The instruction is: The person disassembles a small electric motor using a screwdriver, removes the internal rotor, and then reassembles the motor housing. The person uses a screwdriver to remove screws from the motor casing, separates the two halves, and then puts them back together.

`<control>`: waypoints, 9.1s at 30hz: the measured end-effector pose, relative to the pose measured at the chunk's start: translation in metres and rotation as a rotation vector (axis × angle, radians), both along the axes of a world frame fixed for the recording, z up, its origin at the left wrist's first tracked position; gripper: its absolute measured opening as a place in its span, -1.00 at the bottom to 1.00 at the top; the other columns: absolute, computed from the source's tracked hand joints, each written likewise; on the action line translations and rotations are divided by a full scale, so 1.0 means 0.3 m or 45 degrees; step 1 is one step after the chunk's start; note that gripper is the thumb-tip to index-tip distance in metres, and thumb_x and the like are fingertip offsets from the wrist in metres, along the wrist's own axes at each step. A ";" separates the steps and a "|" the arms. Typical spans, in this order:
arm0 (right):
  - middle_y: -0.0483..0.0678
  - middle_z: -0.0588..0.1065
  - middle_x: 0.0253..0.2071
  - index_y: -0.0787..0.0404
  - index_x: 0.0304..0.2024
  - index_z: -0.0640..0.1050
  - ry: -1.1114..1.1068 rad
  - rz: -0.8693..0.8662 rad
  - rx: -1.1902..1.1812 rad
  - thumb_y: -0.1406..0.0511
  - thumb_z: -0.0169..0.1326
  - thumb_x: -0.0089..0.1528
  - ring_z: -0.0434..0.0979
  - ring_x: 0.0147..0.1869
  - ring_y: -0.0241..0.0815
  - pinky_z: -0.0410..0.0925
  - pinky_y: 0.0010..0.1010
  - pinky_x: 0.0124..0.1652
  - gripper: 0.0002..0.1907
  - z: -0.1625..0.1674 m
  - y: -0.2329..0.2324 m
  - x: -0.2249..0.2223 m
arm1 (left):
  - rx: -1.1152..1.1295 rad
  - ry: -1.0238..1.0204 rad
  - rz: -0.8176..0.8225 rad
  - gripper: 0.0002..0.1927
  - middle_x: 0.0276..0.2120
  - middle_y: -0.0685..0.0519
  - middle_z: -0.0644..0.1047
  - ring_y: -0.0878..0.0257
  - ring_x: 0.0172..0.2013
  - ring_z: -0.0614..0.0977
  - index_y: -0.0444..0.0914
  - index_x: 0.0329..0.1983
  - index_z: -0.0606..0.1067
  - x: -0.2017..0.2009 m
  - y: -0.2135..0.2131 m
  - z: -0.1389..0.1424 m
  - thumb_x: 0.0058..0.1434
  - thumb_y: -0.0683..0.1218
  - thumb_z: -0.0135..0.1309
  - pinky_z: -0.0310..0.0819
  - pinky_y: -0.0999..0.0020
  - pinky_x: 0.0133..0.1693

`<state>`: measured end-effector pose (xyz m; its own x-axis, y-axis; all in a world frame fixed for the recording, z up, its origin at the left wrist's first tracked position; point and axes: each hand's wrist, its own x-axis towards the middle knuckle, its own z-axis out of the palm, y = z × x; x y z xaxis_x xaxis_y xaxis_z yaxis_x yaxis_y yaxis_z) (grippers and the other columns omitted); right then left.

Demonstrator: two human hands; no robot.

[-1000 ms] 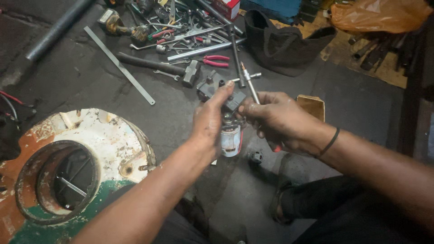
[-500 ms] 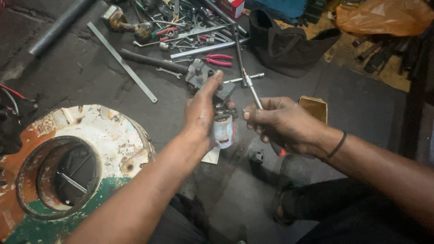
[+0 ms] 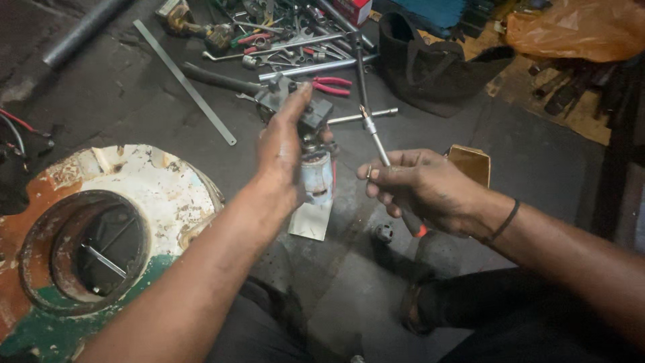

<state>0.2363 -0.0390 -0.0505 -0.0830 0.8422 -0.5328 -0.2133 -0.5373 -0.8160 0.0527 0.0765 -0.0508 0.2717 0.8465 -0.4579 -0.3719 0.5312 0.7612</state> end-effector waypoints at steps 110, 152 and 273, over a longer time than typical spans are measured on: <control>-0.16 0.52 -0.49 0.02 0.37 0.44 -1.192 0.394 0.716 0.24 0.06 0.26 0.45 -0.58 -0.41 0.39 -0.53 -0.61 -0.42 0.150 -0.107 0.065 | 0.105 -0.032 -0.132 -0.56 -0.47 0.00 0.59 0.23 -0.54 0.61 -0.13 -0.15 0.52 0.067 -0.028 0.005 0.16 0.28 0.16 0.53 0.21 -0.52; 0.14 0.63 -0.12 0.32 0.15 0.44 -0.235 0.057 0.376 0.43 0.01 0.19 0.54 -0.41 -0.33 0.32 -0.55 -0.57 -0.56 0.163 -0.081 0.218 | 0.212 -0.175 -0.225 -0.57 -0.33 -0.08 0.68 0.27 -0.49 0.62 -0.22 -0.16 0.55 0.037 0.006 0.028 0.02 0.09 0.37 0.58 0.33 -0.41; -0.21 0.58 -0.34 -0.02 0.16 0.56 -1.508 0.221 1.064 0.32 0.20 0.16 0.54 -0.46 -0.41 0.42 -0.47 -0.54 -0.52 0.179 -0.129 0.125 | 0.085 0.082 -0.005 -0.46 -0.50 0.01 0.59 0.21 -0.59 0.60 -0.23 -0.33 0.56 0.014 0.002 -0.007 -0.01 0.32 0.29 0.52 0.27 -0.50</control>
<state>0.2739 -0.0777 0.0033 -0.0833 0.9595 0.2692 0.8083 0.2231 -0.5449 0.0569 0.0771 -0.0528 0.2468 0.8748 -0.4170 -0.3189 0.4797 0.8175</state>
